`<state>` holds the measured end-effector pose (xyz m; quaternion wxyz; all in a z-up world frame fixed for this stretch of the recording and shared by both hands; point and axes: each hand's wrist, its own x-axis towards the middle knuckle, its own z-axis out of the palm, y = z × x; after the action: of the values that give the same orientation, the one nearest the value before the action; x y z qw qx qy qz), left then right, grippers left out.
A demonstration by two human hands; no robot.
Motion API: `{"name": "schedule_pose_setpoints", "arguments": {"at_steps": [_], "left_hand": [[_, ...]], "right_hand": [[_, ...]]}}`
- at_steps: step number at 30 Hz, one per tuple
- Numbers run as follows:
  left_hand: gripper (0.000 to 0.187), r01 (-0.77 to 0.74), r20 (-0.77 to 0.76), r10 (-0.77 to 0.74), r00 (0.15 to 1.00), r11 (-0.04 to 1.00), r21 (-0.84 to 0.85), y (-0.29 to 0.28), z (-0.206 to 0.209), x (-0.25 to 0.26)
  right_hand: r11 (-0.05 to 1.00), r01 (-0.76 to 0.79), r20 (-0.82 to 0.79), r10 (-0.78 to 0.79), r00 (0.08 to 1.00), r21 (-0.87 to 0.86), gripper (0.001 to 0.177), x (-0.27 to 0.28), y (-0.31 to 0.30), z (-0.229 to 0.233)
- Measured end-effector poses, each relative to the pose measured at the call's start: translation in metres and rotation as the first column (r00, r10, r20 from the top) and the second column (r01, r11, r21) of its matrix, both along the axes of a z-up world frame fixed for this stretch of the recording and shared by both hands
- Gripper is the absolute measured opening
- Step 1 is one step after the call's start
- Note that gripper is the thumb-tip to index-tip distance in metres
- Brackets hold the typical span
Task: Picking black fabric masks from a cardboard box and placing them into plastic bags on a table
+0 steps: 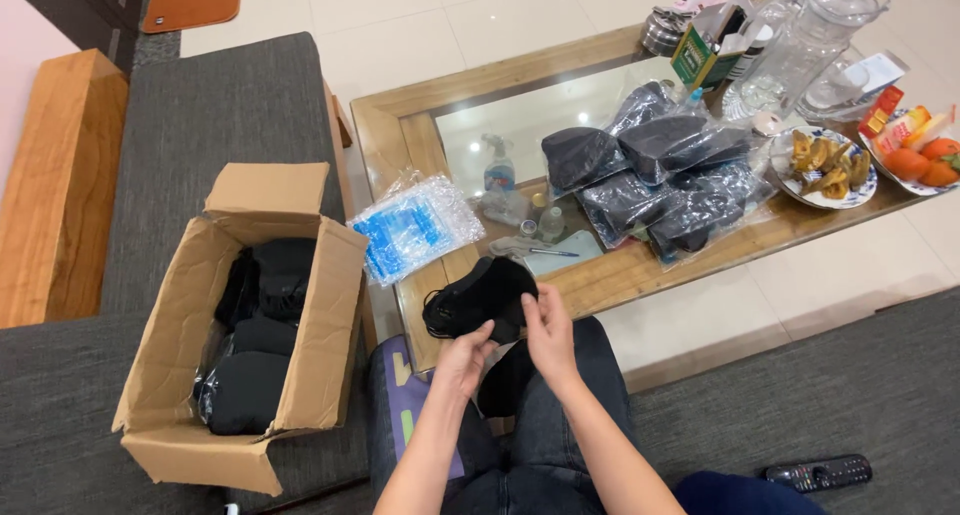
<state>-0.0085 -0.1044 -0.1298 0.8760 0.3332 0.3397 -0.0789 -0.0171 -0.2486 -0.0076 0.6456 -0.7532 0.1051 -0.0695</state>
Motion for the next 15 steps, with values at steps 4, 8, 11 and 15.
{"name": "schedule_pose_setpoints", "arguments": {"at_steps": [4, 8, 11, 15], "left_hand": [[0.069, -0.052, -0.003, 0.052, 0.999, 0.998, 0.018, 0.006, 0.008, 0.004], [0.058, -0.098, -0.044, 0.101, 0.994, 0.994, 0.046, 0.005, 0.017, 0.001], [0.049, -0.146, -0.053, 0.147, 0.988, 0.989, 0.030, 0.005, 0.028, -0.001], [0.042, -0.195, -0.069, 0.192, 0.979, 0.980, -0.034, 0.012, 0.020, 0.001]], "right_hand": [[0.966, 0.159, 0.004, -0.164, 0.987, 0.204, 0.007, 0.029, -0.022, -0.075], [0.973, 0.231, -0.099, -0.229, 0.968, 0.007, 0.005, 0.041, -0.044, -0.087], [0.937, 0.205, -0.132, -0.250, 0.959, -0.282, 0.012, 0.043, -0.052, -0.085], [0.846, 0.144, -0.132, -0.243, 0.961, -0.513, 0.021, 0.042, -0.054, -0.062]]}}
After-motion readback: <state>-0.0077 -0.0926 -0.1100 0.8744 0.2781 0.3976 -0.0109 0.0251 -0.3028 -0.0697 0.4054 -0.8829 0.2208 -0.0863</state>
